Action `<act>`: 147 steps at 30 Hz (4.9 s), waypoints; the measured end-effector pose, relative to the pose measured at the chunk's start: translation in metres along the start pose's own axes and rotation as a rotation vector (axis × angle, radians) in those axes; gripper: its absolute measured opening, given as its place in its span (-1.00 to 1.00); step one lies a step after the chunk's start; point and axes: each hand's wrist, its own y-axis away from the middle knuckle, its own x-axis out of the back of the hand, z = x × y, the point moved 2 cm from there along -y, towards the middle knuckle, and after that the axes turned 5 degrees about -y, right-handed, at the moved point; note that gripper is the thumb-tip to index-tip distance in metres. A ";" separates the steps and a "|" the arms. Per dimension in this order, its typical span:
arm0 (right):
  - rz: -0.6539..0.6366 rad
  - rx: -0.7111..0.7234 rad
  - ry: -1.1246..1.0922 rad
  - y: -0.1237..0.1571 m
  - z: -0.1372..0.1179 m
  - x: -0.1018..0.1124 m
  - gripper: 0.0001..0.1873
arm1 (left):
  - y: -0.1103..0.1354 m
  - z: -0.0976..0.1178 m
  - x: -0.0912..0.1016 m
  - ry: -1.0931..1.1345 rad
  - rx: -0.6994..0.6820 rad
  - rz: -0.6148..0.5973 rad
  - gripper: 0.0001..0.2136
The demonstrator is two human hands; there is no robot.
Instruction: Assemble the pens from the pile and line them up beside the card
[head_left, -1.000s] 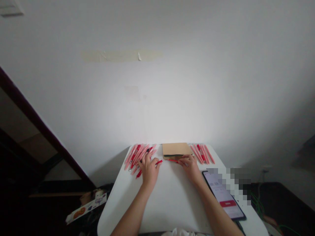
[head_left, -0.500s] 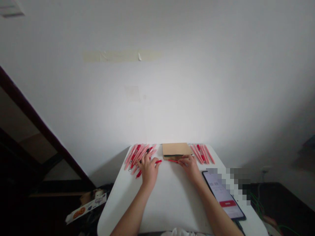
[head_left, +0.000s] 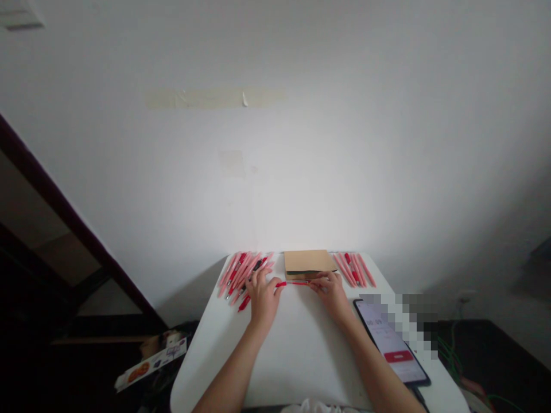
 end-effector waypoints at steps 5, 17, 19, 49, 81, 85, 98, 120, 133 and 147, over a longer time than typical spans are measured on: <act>0.017 0.009 -0.026 0.000 -0.002 0.001 -0.82 | 0.000 0.000 0.000 0.045 -0.055 0.006 -0.92; -0.025 0.065 -0.028 0.001 -0.008 -0.004 -0.84 | 0.003 0.003 -0.007 0.060 -0.120 -0.024 -0.92; -0.042 0.086 -0.024 0.002 -0.011 -0.006 -0.84 | 0.004 0.005 -0.008 0.082 -0.145 -0.026 -0.95; -0.080 0.074 -0.183 0.000 -0.016 -0.005 -0.77 | 0.005 0.004 -0.014 0.288 -0.173 -0.066 -0.94; -0.028 0.033 0.207 0.004 -0.006 -0.001 -0.77 | 0.004 0.001 -0.010 0.091 0.089 -0.064 -0.90; -0.053 0.031 0.248 0.004 -0.001 -0.003 -0.80 | 0.003 0.003 -0.006 0.075 0.093 -0.067 -0.90; 0.041 0.043 0.158 0.002 -0.001 0.000 -0.74 | 0.000 0.001 0.001 -0.040 0.110 -0.042 -0.90; 0.121 0.058 0.182 0.001 -0.007 0.006 -0.73 | 0.000 0.000 0.001 -0.069 0.094 -0.053 -0.88; 0.031 0.111 0.129 0.003 -0.019 0.001 -0.74 | 0.000 0.003 0.000 -0.022 -0.006 -0.034 -0.89; -0.017 0.181 0.092 0.002 -0.025 -0.001 -0.75 | 0.002 0.006 0.000 0.027 -0.035 -0.077 -0.91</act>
